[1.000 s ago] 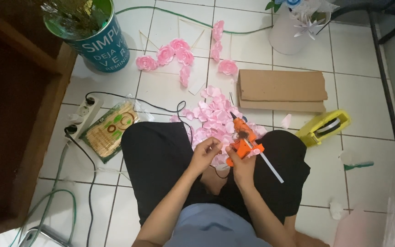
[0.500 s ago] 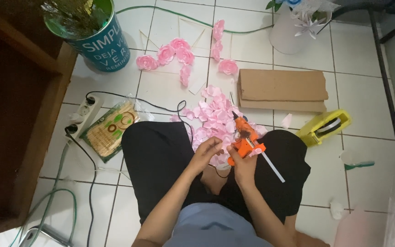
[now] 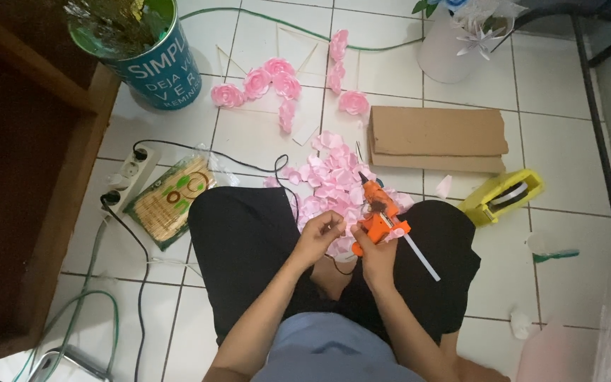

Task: The person is using a hot glue gun to attach pink paper petals to a central floral base to create a large flower arrangement.

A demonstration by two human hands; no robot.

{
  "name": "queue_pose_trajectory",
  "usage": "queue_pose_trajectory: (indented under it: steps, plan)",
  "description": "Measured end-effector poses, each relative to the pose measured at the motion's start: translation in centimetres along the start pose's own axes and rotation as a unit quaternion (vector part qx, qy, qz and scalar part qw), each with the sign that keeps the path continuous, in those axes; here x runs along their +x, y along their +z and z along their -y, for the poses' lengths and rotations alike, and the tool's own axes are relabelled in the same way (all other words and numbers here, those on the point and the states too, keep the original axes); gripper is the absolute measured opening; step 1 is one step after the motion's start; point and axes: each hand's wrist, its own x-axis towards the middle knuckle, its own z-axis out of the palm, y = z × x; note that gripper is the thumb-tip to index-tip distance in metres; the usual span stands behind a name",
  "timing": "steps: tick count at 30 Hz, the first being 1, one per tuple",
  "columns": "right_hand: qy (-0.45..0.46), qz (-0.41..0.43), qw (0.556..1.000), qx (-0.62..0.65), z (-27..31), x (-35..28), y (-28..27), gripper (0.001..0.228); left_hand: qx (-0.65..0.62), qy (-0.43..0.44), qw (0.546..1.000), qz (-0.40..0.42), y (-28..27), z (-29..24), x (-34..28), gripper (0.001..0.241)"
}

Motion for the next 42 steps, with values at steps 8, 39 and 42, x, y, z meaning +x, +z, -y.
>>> queue_pose_trajectory:
  steps: [8, 39, 42]
  plan:
    - [0.001, 0.006, 1.000, 0.027, -0.4, -0.2, 0.3, 0.047, -0.029, 0.015, 0.999, -0.005, -0.5, 1.7, 0.4, 0.012]
    - [0.006, -0.018, 1.000, -0.017, -1.2, 1.2, -0.7, 0.046, 0.095, 0.007, 0.995, -0.036, 0.7, -1.6, -0.4, 0.020]
    - [0.010, -0.014, 1.000, -0.010, -0.4, 0.8, 0.0, 0.043, 0.061, -0.007, 0.998, -0.030, 0.4, -0.5, -0.1, 0.019]
